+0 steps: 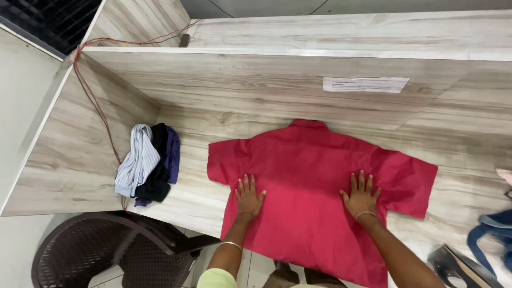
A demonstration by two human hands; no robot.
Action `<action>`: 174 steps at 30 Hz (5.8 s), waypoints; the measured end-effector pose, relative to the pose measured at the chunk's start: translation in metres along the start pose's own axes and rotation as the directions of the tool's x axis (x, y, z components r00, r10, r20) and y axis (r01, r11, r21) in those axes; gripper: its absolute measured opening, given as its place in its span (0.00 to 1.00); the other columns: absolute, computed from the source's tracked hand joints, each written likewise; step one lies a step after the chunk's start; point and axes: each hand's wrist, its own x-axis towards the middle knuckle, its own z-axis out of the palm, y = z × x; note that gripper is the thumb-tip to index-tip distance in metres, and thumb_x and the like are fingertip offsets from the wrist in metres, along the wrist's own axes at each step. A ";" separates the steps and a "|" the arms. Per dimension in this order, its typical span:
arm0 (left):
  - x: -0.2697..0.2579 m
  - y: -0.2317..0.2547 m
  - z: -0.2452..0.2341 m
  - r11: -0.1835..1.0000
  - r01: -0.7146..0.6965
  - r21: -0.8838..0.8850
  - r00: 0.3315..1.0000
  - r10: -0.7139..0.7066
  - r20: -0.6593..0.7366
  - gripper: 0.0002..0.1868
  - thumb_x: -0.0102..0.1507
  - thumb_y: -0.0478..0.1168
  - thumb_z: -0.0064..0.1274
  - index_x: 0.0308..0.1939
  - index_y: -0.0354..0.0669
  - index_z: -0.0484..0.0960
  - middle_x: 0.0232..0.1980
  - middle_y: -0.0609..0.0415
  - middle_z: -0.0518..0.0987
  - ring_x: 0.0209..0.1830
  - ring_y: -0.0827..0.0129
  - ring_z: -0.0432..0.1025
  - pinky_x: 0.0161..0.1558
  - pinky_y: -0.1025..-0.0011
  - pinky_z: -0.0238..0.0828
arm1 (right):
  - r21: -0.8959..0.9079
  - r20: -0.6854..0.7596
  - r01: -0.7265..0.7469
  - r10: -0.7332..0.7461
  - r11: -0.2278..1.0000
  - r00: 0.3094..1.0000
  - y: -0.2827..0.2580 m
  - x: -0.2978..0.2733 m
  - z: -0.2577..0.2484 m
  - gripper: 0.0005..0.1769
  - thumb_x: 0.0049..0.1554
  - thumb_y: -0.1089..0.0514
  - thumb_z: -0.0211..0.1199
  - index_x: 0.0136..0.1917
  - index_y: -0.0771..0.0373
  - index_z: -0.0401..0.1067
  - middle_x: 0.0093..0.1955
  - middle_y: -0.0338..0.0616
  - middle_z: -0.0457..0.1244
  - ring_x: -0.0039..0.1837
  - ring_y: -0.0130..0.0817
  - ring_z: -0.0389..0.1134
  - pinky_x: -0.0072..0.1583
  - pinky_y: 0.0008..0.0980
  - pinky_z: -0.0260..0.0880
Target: Ironing and folding a red shirt and a blue shirt on a desk.
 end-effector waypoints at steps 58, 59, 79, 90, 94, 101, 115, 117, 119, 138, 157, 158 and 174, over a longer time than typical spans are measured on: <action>-0.220 -0.047 0.041 0.803 0.025 -0.596 0.985 -0.121 -0.123 0.27 0.66 0.40 0.50 0.70 0.46 0.70 0.76 0.50 0.64 0.80 0.53 0.52 0.75 0.51 0.48 | 0.201 0.221 -0.127 0.082 0.971 0.972 -0.012 -0.042 0.064 0.53 0.52 0.28 0.61 0.85 0.46 0.50 0.88 0.53 0.41 0.85 0.66 0.43 0.76 0.60 0.56; -0.222 -0.043 0.052 0.804 0.022 -0.594 0.987 -0.111 -0.115 0.27 0.66 0.40 0.50 0.70 0.46 0.70 0.76 0.50 0.64 0.80 0.53 0.52 0.75 0.51 0.48 | 0.198 0.227 -0.140 0.093 0.970 0.969 -0.015 -0.050 0.051 0.53 0.52 0.28 0.61 0.85 0.46 0.50 0.88 0.53 0.41 0.85 0.66 0.43 0.76 0.60 0.56; -0.105 0.096 0.086 0.995 -0.085 0.054 0.986 0.076 0.147 0.64 0.59 0.70 0.57 0.82 0.47 0.32 0.85 0.40 0.26 0.84 0.34 0.24 0.74 0.27 0.30 | 0.419 0.090 0.056 -0.103 0.906 0.991 0.003 -0.143 -0.059 0.38 0.56 0.47 0.62 0.77 0.54 0.58 0.82 0.48 0.50 0.77 0.46 0.57 0.71 0.47 0.63; -0.097 0.088 0.103 0.988 -0.116 0.097 0.991 0.109 0.080 0.64 0.58 0.73 0.54 0.82 0.46 0.35 0.85 0.42 0.29 0.83 0.35 0.28 0.73 0.29 0.35 | 0.962 0.273 -0.169 0.768 -0.214 0.579 0.064 -0.290 0.013 0.13 0.64 0.60 0.54 0.60 0.64 0.65 0.46 0.45 0.66 0.48 0.33 0.70 0.47 0.31 0.67; -0.092 0.083 0.111 0.987 -0.116 0.114 0.992 0.110 0.058 0.64 0.58 0.74 0.53 0.81 0.45 0.35 0.85 0.41 0.29 0.83 0.35 0.28 0.72 0.28 0.36 | 0.996 0.035 -0.084 0.972 -0.016 0.231 0.102 -0.299 0.051 0.32 0.57 0.63 0.64 0.70 0.69 0.55 0.58 0.52 0.59 0.56 0.37 0.62 0.57 0.32 0.66; -0.090 0.084 0.110 0.983 -0.122 0.134 0.992 0.118 0.038 0.63 0.58 0.75 0.51 0.81 0.45 0.35 0.85 0.39 0.29 0.83 0.33 0.28 0.72 0.27 0.37 | 0.825 -0.274 -0.369 0.874 0.428 0.400 0.111 -0.266 -0.051 0.31 0.54 0.59 0.74 0.65 0.75 0.66 0.60 0.62 0.61 0.63 0.56 0.63 0.61 0.44 0.65; -0.069 0.162 0.060 0.944 -0.327 0.041 0.944 0.329 -0.040 0.51 0.62 0.56 0.60 0.79 0.43 0.48 0.84 0.40 0.37 0.84 0.41 0.32 0.77 0.40 0.38 | 0.915 0.043 -0.339 0.782 0.219 0.621 0.125 -0.194 -0.132 0.21 0.60 0.47 0.67 0.53 0.69 0.74 0.35 0.51 0.69 0.32 0.37 0.70 0.37 0.36 0.68; -0.049 0.184 0.043 0.916 -0.396 0.058 0.917 0.398 -0.020 0.52 0.61 0.54 0.61 0.79 0.42 0.47 0.84 0.39 0.36 0.84 0.41 0.31 0.77 0.39 0.36 | 0.907 0.083 -0.352 0.721 0.232 0.688 0.111 -0.165 -0.148 0.22 0.59 0.45 0.67 0.52 0.68 0.75 0.35 0.49 0.69 0.31 0.34 0.70 0.36 0.35 0.69; -0.028 0.205 0.029 0.876 -0.476 0.073 0.879 0.477 0.008 0.53 0.61 0.52 0.63 0.80 0.42 0.47 0.84 0.39 0.35 0.84 0.40 0.31 0.77 0.39 0.35 | 0.898 0.125 -0.369 0.664 0.240 0.737 0.097 -0.136 -0.150 0.23 0.59 0.44 0.66 0.51 0.67 0.75 0.34 0.47 0.69 0.31 0.32 0.69 0.35 0.34 0.69; 0.100 0.316 -0.015 0.896 -0.322 0.306 0.884 0.169 0.436 0.89 0.40 0.68 0.77 0.80 0.66 0.15 0.82 0.55 0.08 0.81 0.29 0.14 0.67 0.19 0.43 | 0.733 0.224 -0.582 0.683 0.352 0.695 0.064 0.068 -0.062 0.29 0.57 0.40 0.60 0.62 0.64 0.70 0.52 0.66 0.68 0.57 0.65 0.70 0.59 0.59 0.69; 0.118 0.315 -0.007 0.937 -0.270 0.222 0.846 0.121 0.520 0.93 0.37 0.64 0.79 0.78 0.65 0.09 0.78 0.53 0.00 0.75 0.28 0.01 0.65 0.13 0.25 | 0.543 0.250 -0.717 0.731 0.437 0.635 0.199 0.053 -0.091 0.32 0.60 0.38 0.60 0.61 0.69 0.70 0.55 0.67 0.69 0.60 0.62 0.70 0.62 0.53 0.70; 0.118 0.318 -0.006 0.941 -0.262 0.213 0.848 0.119 0.517 0.93 0.37 0.64 0.79 0.78 0.65 0.09 0.78 0.53 0.00 0.75 0.28 0.01 0.65 0.13 0.25 | 0.541 0.243 -0.711 0.726 0.449 0.643 0.205 0.053 -0.090 0.32 0.60 0.38 0.60 0.61 0.69 0.70 0.55 0.67 0.69 0.60 0.62 0.70 0.62 0.53 0.70; 0.053 0.252 0.048 0.769 -0.538 0.346 0.829 0.557 0.051 0.79 0.46 0.71 0.70 0.81 0.41 0.31 0.84 0.39 0.27 0.82 0.34 0.22 0.71 0.25 0.23 | 0.516 0.123 -0.160 0.111 0.842 0.986 0.071 0.069 -0.130 0.28 0.55 0.40 0.60 0.62 0.59 0.74 0.54 0.62 0.70 0.56 0.59 0.72 0.58 0.54 0.71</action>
